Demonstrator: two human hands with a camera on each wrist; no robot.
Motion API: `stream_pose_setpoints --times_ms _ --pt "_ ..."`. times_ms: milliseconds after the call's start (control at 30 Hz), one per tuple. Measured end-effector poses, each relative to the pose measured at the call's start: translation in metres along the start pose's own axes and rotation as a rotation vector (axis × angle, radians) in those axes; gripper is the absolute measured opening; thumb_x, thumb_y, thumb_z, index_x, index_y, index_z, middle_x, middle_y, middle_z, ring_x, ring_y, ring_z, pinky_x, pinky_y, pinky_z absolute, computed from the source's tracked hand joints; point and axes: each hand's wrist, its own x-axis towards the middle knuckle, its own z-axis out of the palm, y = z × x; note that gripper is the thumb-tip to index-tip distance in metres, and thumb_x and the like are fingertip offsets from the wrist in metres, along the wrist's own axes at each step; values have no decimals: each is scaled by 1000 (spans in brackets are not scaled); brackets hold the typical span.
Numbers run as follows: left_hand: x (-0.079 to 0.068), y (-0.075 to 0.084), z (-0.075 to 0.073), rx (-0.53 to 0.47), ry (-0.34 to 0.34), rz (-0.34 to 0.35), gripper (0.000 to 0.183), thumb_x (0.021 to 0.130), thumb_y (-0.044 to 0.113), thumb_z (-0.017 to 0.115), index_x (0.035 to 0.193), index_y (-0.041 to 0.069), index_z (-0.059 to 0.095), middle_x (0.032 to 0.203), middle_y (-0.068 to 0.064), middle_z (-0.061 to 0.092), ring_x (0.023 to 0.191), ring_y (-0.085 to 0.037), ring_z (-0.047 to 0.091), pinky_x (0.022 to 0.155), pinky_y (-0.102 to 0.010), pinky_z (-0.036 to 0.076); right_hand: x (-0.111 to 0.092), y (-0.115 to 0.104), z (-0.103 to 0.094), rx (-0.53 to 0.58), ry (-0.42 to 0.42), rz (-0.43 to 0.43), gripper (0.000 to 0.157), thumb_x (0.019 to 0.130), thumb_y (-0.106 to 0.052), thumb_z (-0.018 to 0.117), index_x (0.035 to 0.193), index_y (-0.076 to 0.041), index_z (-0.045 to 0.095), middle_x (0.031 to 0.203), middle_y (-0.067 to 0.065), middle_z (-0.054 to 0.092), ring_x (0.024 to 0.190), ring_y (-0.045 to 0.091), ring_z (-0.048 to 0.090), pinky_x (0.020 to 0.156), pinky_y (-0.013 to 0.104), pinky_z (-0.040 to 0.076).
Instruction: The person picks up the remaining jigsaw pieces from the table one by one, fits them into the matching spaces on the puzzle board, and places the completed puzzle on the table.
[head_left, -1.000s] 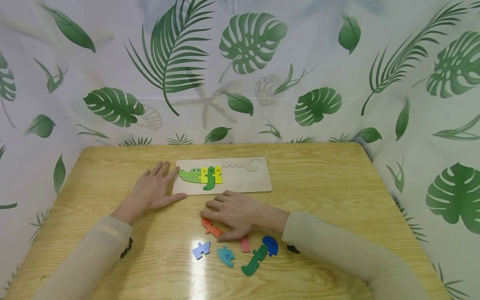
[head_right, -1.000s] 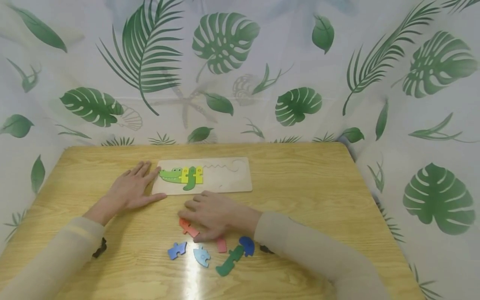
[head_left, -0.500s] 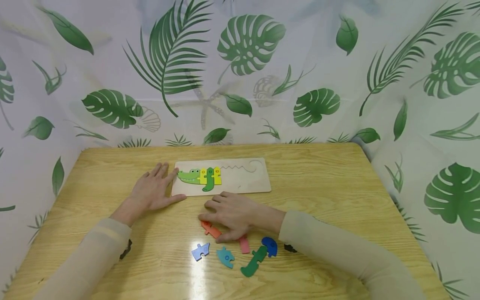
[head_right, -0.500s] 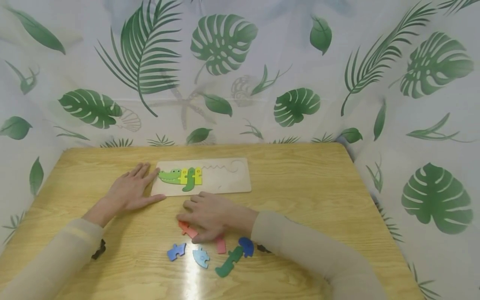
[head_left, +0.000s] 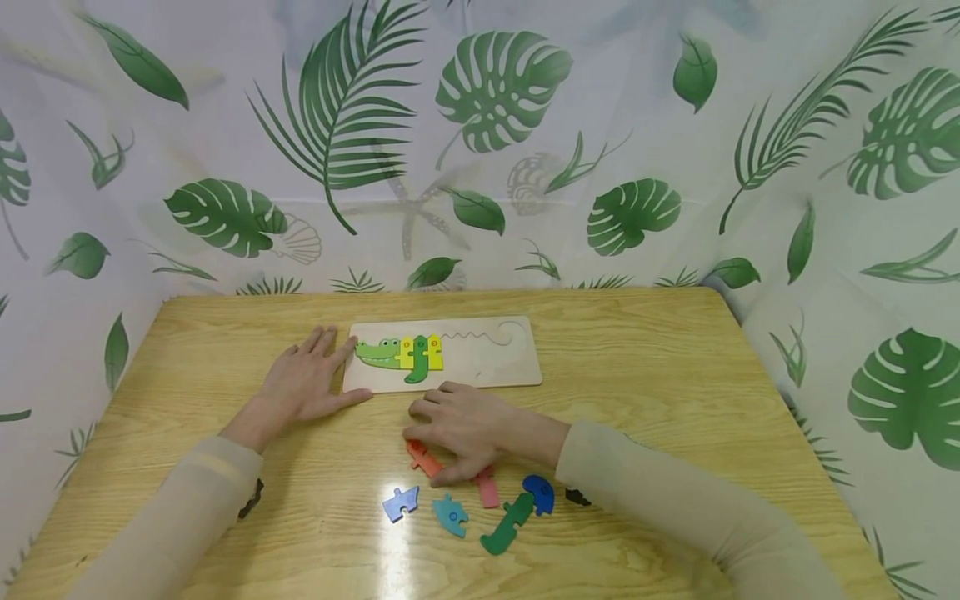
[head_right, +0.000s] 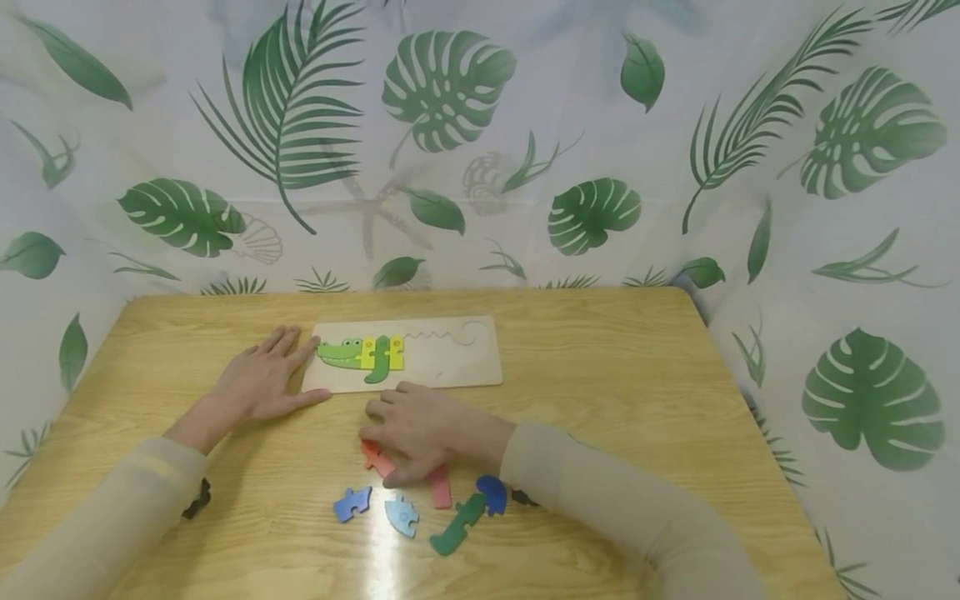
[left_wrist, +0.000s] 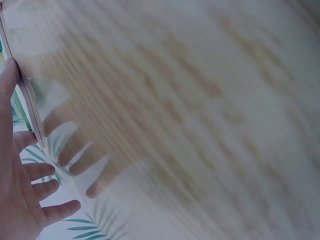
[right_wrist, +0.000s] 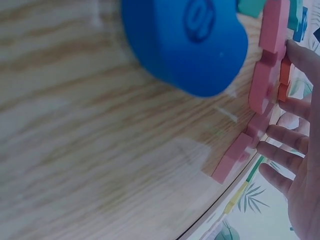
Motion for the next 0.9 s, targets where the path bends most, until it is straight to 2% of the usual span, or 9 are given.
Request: stream_pose_setpoints --times_ms 267,900 --pt "-1 1 -1 -8 -3 -5 98 97 78 48 167 12 30 170 -32 27 159 -51 28 119 -69 40 0 2 -1 24 14 -3 74 95 -78 50 146 -26 57 147 2 59 134 22 59 120 42 45" --pt "-1 1 0 -14 -4 -11 99 97 79 48 167 13 30 170 -31 28 159 -51 28 117 -70 41 -7 6 -1 57 56 4 74 94 -77 54 145 -24 58 146 1 61 132 22 59 117 43 47"
